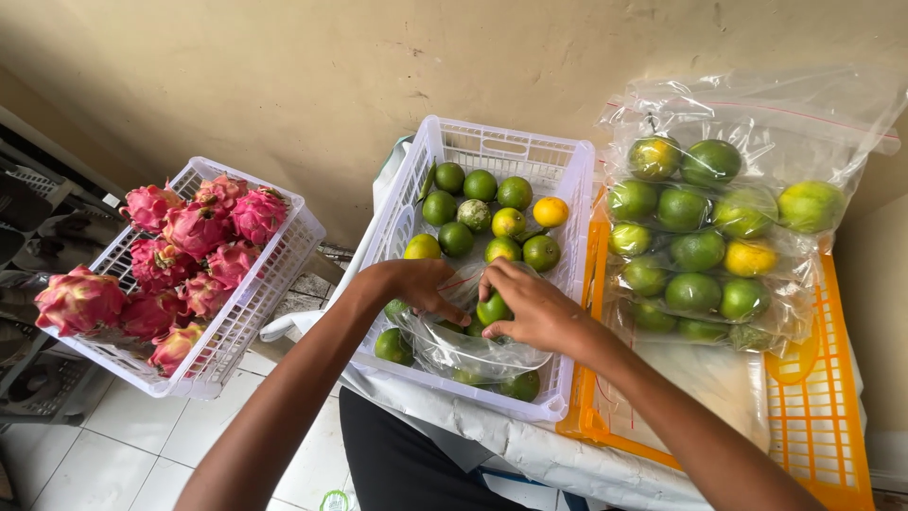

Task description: Packing limes from a plastic crate into a zip-lock plastic bag.

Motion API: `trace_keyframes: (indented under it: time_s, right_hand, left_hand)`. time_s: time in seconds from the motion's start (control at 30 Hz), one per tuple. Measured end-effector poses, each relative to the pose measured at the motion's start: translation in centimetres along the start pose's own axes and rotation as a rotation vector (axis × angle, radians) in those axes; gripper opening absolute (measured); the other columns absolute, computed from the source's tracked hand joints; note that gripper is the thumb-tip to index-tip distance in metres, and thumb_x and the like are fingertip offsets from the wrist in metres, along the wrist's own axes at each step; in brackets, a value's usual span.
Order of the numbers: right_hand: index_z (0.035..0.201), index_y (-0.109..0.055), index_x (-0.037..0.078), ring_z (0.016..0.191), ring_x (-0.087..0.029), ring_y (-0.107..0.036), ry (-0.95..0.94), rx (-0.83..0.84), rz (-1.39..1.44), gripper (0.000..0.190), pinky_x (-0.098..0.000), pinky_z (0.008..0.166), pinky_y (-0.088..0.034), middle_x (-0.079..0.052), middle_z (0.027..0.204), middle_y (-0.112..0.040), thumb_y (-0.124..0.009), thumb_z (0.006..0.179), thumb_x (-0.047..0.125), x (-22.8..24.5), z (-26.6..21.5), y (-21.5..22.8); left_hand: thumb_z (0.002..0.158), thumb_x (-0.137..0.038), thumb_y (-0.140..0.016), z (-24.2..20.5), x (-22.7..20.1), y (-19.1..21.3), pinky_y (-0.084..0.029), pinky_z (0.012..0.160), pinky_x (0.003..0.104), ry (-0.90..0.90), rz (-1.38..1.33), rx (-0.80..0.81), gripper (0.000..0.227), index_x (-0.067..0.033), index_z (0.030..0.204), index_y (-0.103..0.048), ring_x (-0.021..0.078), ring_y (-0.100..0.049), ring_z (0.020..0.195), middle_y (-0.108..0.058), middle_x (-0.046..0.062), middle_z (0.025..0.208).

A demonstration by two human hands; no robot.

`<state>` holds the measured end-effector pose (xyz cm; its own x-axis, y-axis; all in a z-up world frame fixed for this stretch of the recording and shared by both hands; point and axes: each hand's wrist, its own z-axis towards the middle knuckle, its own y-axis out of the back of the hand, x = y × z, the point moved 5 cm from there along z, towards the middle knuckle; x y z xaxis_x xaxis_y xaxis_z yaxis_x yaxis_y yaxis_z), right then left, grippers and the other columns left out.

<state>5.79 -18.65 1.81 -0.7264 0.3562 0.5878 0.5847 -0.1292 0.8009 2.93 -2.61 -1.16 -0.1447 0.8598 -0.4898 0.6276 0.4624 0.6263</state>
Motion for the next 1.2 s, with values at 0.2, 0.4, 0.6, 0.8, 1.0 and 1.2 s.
trace_keyframes:
  time_s: [0.2,0.4,0.6,0.8,1.0,1.2]
  right_hand:
    - [0.108,-0.046,0.018,0.113,-0.031,-0.048,-0.188,-0.029,-0.370,0.053,-0.0475,0.078,-0.057,-0.002,0.119,-0.046,-0.081,0.070,0.029,-1.2,0.3,-0.9]
    - [0.112,-0.054,-0.002,0.113,-0.044,-0.050,-0.223,-0.018,-0.336,0.054,-0.0517,0.069,-0.061,-0.016,0.117,-0.041,-0.074,0.063,0.009,1.0,-0.2,0.2]
    - [0.118,-0.053,-0.008,0.112,-0.044,-0.053,-0.285,0.018,-0.257,0.061,-0.0458,0.071,-0.063,-0.019,0.117,-0.040,-0.071,0.062,0.007,0.5,-0.6,0.6]
    - [0.110,-0.048,-0.001,0.108,-0.049,-0.055,-0.219,-0.077,-0.148,0.059,-0.0538,0.079,-0.058,-0.018,0.111,-0.040,-0.075,0.059,0.016,-0.4,-0.6,0.4]
    - [0.107,-0.046,0.001,0.108,-0.049,-0.055,-0.189,-0.082,-0.120,0.056,-0.0533,0.081,-0.056,-0.019,0.110,-0.044,-0.075,0.061,0.013,-0.3,-0.8,0.4]
    - [0.111,-0.044,0.007,0.105,-0.047,-0.060,-0.167,-0.029,-0.136,0.049,-0.0565,0.084,-0.054,-0.016,0.118,-0.043,-0.073,0.072,0.013,1.1,-1.4,1.3]
  left_hand:
    - [0.073,-0.071,-0.058,1.1,-2.0,-0.2,-0.054,0.068,0.041,-0.114,0.354,-0.210,0.070,-0.0022,0.079,-0.064,0.0314,-0.068,0.068,-0.063,0.016,0.067]
    - [0.066,-0.073,-0.060,1.4,-3.2,-0.7,-0.055,0.060,0.041,-0.240,0.555,-0.278,0.068,-0.0051,0.071,-0.062,0.0308,-0.067,0.060,-0.060,0.013,0.058]
    - [0.066,-0.071,-0.062,2.6,-3.0,-3.2,-0.056,0.058,0.043,-0.296,0.574,-0.395,0.068,-0.0048,0.082,-0.060,0.0332,-0.069,0.065,-0.064,0.014,0.064]
    - [0.077,-0.036,-0.072,4.3,-3.0,-6.3,-0.059,0.064,0.047,-0.013,0.244,-0.426,0.074,0.0108,0.121,-0.034,0.0440,-0.069,0.078,-0.059,0.027,0.092]
    - [0.081,-0.044,-0.065,6.2,-2.2,-8.0,-0.056,0.074,0.050,0.167,0.127,-0.388,0.078,0.0116,0.119,-0.026,0.0447,-0.067,0.084,-0.056,0.024,0.096]
    - [0.068,-0.059,-0.065,2.8,-4.3,-6.1,-0.053,0.079,0.049,0.146,0.171,-0.424,0.089,0.0096,0.115,-0.034,0.0401,-0.069,0.090,-0.066,0.020,0.094]
